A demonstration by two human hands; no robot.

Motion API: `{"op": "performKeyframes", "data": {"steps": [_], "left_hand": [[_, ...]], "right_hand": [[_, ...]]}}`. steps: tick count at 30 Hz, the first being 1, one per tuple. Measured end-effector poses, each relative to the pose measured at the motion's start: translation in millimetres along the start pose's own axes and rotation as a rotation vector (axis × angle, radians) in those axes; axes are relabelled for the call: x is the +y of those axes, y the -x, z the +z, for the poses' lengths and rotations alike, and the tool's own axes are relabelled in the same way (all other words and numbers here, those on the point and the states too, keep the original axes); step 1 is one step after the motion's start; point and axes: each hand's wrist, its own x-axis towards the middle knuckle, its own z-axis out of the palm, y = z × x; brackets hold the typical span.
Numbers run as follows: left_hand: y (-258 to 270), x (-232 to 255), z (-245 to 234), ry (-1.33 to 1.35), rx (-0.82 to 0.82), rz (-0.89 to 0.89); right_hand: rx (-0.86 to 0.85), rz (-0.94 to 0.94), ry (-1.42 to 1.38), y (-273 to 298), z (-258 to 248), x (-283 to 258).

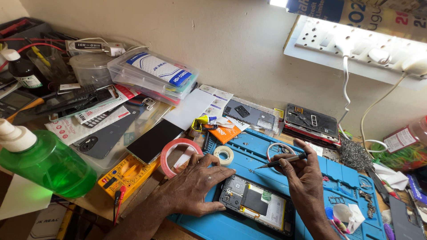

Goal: The person uses a screwdriver to remove screws from the internal frame of a disassembled mobile phone. They carefully unscrew multiple fasteners from the metal chassis while the phone rests on a blue work mat.

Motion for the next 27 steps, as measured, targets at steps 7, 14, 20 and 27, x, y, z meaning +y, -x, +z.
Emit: {"op": "performKeyframes", "data": {"steps": [7, 14, 20, 27], "left_hand": [[0.6, 0.0, -0.3, -0.008, 0.0, 0.006], [0.9, -0.5, 1.2, -0.008, 0.002, 0.002], [0.7, -1.3, 1.7, -0.02, -0.005, 0.006], [0.3, -3.3, 0.8, 0.051, 0.083, 0.073]], "right_hand": [[-0.013, -0.016, 0.005, -1.0, 5.1, 3.9], [-0.005, -0.022, -0.006, 0.0, 6.0, 2.1], [0.037, -0.134, -0.116, 6.5, -1.8, -2.9], [0.045, -0.101, -0.083, 6.0, -7.2, -1.5]]}}
